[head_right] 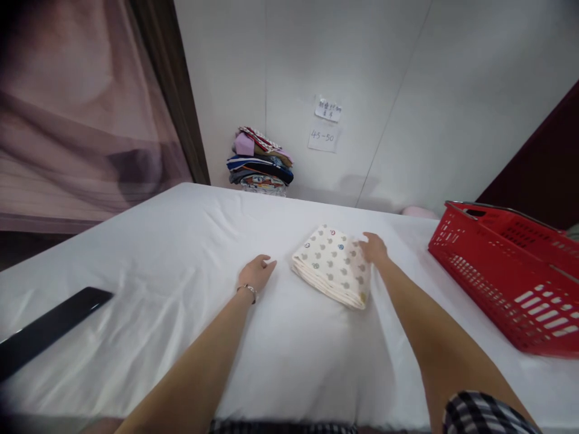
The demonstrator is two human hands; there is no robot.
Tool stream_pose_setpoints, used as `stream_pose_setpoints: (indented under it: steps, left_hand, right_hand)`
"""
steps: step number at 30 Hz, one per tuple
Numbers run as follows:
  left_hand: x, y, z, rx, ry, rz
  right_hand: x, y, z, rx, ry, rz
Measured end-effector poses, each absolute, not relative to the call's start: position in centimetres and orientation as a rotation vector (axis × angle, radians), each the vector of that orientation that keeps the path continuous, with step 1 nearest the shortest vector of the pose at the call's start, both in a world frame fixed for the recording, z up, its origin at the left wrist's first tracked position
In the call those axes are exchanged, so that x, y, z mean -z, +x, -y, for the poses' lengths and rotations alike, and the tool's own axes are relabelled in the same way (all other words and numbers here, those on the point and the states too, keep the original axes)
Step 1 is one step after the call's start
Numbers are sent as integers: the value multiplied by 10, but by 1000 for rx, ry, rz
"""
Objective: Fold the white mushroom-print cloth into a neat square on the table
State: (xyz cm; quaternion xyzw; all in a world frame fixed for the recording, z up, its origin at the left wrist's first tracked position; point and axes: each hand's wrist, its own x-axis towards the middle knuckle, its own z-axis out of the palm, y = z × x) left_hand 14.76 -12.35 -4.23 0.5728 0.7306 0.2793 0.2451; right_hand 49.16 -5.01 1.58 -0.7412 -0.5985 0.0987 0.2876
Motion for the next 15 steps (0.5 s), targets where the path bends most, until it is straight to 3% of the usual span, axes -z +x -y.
stream_pose_setpoints:
  steps: [7, 15]
  left_hand:
    - [46, 153, 124, -808, 1657, -1900]
    - [49, 176, 130, -914, 1855, -1665]
  right_hand:
    - [10, 395, 100, -662, -1641, 1870]
    - [6, 367, 126, -261, -1354, 2309]
